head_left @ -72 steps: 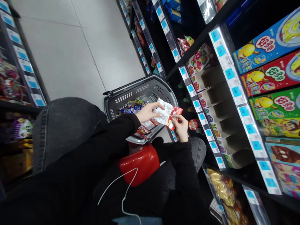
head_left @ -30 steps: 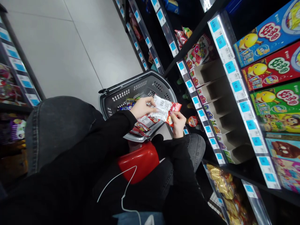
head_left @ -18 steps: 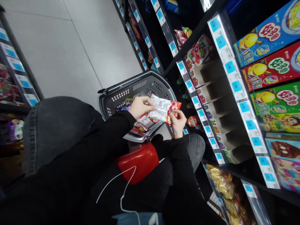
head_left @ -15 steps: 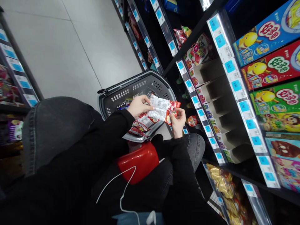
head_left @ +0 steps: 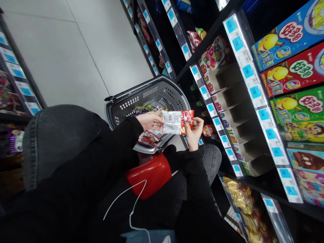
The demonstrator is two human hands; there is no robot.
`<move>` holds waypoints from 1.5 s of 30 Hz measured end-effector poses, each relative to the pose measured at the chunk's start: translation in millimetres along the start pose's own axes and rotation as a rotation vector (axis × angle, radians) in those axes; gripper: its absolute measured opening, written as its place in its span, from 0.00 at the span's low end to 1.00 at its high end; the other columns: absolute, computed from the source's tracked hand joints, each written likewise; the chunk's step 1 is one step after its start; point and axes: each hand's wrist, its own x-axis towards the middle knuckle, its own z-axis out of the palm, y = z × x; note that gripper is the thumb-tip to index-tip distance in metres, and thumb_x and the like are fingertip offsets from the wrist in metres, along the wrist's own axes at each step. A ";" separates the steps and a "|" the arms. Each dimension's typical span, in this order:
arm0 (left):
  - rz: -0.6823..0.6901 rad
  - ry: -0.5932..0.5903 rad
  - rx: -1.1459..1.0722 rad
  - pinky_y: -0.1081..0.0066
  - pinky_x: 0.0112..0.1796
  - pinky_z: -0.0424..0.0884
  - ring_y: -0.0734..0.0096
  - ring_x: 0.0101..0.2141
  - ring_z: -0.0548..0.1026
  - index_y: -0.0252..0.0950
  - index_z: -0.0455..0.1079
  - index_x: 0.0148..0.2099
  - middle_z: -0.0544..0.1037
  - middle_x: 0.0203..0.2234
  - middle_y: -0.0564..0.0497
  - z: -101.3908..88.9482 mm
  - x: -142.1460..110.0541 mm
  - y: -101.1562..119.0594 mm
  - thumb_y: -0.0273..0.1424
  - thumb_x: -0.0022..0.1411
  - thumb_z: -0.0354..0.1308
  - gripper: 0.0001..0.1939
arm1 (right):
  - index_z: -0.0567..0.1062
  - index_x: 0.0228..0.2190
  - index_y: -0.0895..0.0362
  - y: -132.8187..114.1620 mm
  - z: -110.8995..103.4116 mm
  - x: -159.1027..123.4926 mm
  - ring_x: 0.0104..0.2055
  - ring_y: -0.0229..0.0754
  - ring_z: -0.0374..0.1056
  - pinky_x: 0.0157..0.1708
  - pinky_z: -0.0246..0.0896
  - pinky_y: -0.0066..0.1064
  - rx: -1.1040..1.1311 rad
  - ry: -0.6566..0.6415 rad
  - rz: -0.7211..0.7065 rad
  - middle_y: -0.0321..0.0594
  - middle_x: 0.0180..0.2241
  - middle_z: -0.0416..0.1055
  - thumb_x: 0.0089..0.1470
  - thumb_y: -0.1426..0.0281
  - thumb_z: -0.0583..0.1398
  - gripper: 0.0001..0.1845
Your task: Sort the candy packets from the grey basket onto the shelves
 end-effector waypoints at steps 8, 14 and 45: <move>-0.181 -0.205 -0.100 0.63 0.40 0.73 0.60 0.33 0.78 0.33 0.75 0.26 0.81 0.29 0.44 2.6 0.8 -8.5 0.18 0.30 0.66 0.14 | 0.61 0.39 0.55 5.7 1.4 -2.5 0.37 0.38 0.63 0.41 0.61 0.31 -0.084 0.018 -0.033 0.39 0.36 0.62 0.50 0.66 0.57 0.15; -0.160 -0.149 -0.151 0.62 0.41 0.74 0.62 0.33 0.78 0.33 0.75 0.27 0.81 0.30 0.43 2.7 2.9 -8.7 0.21 0.36 0.65 0.10 | 0.60 0.39 0.55 1.1 -2.0 1.9 0.34 0.36 0.62 0.39 0.61 0.29 -0.044 0.077 -0.007 0.36 0.34 0.61 0.48 0.67 0.59 0.16; 0.357 0.222 0.215 0.65 0.38 0.71 0.62 0.34 0.76 0.32 0.71 0.39 0.79 0.32 0.48 14.1 15.0 -18.1 0.31 0.33 0.70 0.26 | 0.73 0.33 0.60 23.7 -5.1 15.5 0.29 0.37 0.66 0.32 0.64 0.30 0.060 -0.228 0.280 0.37 0.29 0.74 0.38 0.61 0.66 0.19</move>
